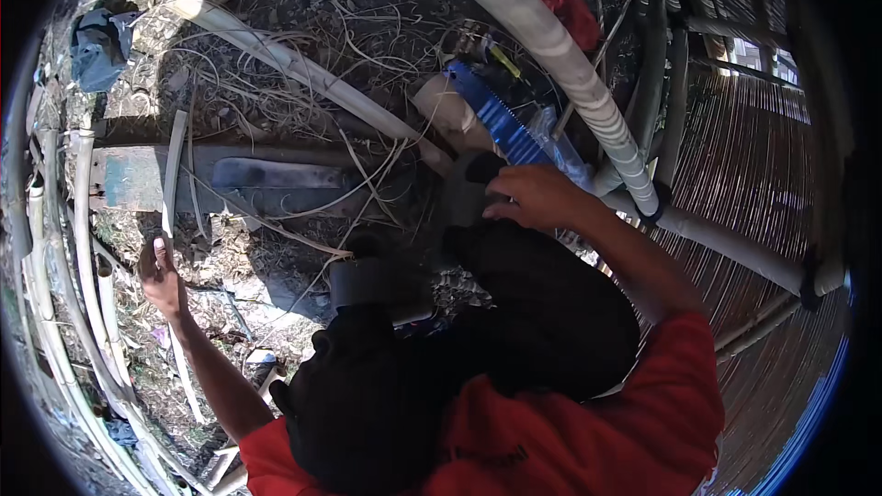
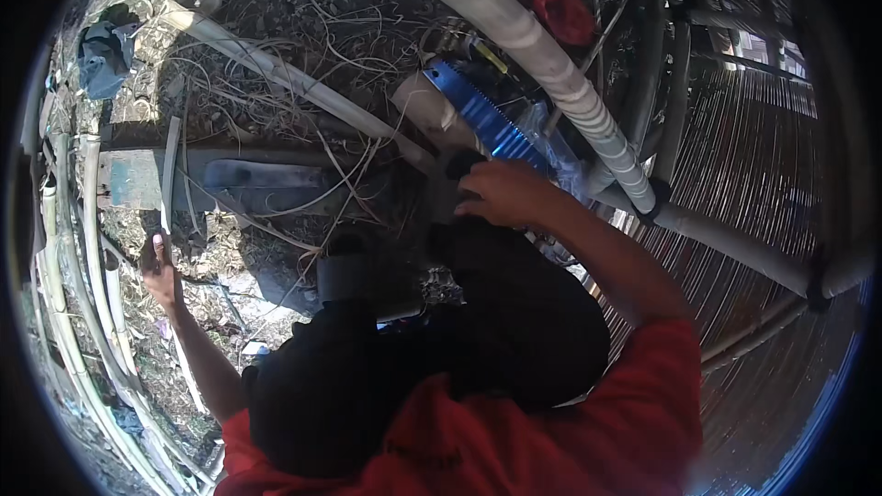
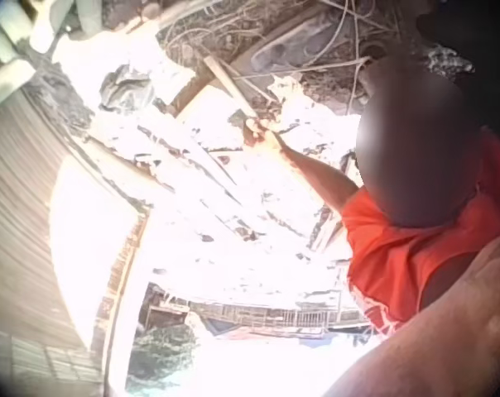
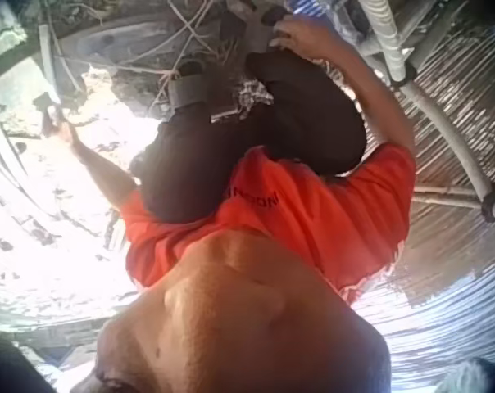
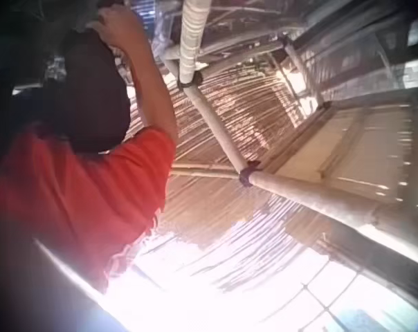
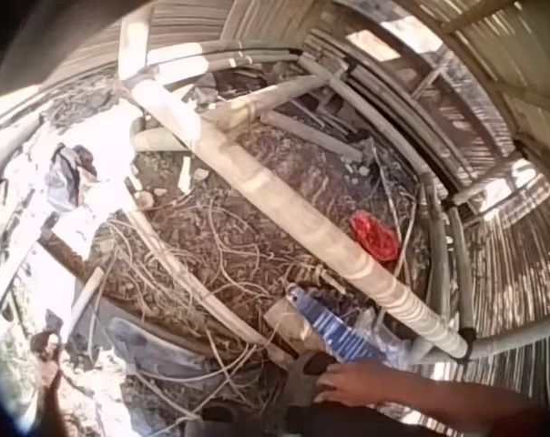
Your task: The person hammers nails into bamboo strips using a hammer and secures the strips onto a bamboo structure with the hammer.
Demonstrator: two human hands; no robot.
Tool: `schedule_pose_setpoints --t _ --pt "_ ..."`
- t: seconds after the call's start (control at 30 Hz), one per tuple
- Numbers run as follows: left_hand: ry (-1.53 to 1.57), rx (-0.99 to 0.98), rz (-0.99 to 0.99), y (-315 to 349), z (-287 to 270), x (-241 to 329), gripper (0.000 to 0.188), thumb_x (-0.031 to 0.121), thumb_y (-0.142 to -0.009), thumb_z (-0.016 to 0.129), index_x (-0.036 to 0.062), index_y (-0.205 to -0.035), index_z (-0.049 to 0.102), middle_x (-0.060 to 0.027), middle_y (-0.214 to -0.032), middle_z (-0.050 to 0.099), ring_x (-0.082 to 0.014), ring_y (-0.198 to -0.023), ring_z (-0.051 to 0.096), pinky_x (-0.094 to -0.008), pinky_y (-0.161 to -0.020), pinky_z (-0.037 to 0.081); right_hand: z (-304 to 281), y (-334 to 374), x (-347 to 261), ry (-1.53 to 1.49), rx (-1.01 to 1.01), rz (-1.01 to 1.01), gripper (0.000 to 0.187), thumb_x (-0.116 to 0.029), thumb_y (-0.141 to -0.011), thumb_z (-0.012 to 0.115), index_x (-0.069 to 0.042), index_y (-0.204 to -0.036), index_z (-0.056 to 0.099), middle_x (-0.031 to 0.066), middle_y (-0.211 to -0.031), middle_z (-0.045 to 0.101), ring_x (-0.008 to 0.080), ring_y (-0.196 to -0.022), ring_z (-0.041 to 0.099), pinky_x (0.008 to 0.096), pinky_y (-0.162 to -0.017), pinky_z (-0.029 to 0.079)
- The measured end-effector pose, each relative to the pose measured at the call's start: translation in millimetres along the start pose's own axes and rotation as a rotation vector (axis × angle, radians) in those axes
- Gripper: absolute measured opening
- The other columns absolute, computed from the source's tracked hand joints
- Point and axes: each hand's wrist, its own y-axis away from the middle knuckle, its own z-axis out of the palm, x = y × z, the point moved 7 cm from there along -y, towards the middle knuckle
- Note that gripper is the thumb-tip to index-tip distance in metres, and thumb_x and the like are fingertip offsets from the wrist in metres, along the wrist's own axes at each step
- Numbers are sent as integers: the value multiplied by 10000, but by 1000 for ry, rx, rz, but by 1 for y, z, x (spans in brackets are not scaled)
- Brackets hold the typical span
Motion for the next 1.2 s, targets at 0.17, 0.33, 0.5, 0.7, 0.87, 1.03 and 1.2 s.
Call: schedule_pose_setpoints --t 0.17,0.33,0.5,0.7,0.87,1.03,1.2 --pt "-119 222 174 -16 4 -2 498 480 -1023 621 16 -1161 736 -174 -1071 757 -313 -1026 721 -443 -870 618 22 38 83 -67 425 272 277 -312 -944 721 -53 -1044 718 145 -876 688 346 -851 699 447 -730 529" --pt "-213 329 -71 -26 -13 73 624 597 -972 632 28 -1204 736 -227 -1299 664 -384 -1142 662 -509 -948 596 15 -11 158 -258 759 430 257 -276 -987 642 -67 -1108 732 273 -1033 711 448 -1006 685 520 -846 532" --pt "-339 323 -212 -54 18 70 724 598 -972 625 -31 -1331 638 -360 -1375 559 -484 -1343 508 -510 -1144 455 -2 -72 269 79 725 450 361 -153 -1007 514 -49 -1327 646 286 -1224 676 487 -1133 636 535 -988 500" --pt "-199 400 -157 -108 -19 110 562 491 -991 670 0 -1263 681 -300 -1358 611 -460 -1389 460 -509 -1192 377 -12 -153 276 321 731 290 442 -162 -979 570 1 -1390 555 282 -1338 622 455 -1241 589 522 -1018 480" --pt "103 375 4 -174 -7 166 439 356 -998 702 -16 -1228 668 -155 -1143 754 -281 -1078 684 -400 -1089 442 -13 -160 334 244 727 252 650 -256 -882 740 -21 -1451 533 283 -1419 583 452 -1310 553 495 -1110 447" --pt "181 439 -1 -149 36 186 288 242 -968 740 24 -1150 697 -146 -1030 759 -265 -888 696 -399 -1071 447 -4 -177 350 648 493 564 620 -413 -955 620 -21 -1427 533 261 -1446 551 450 -1332 527 544 -1137 390" --pt "299 416 -60 -144 46 177 350 298 -957 751 38 -1185 695 -171 -998 748 -284 -907 704 -468 -1084 442 -17 -152 295 355 799 527 460 -259 -998 557 -6 -1383 547 270 -1363 592 466 -1257 569 539 -1055 446"
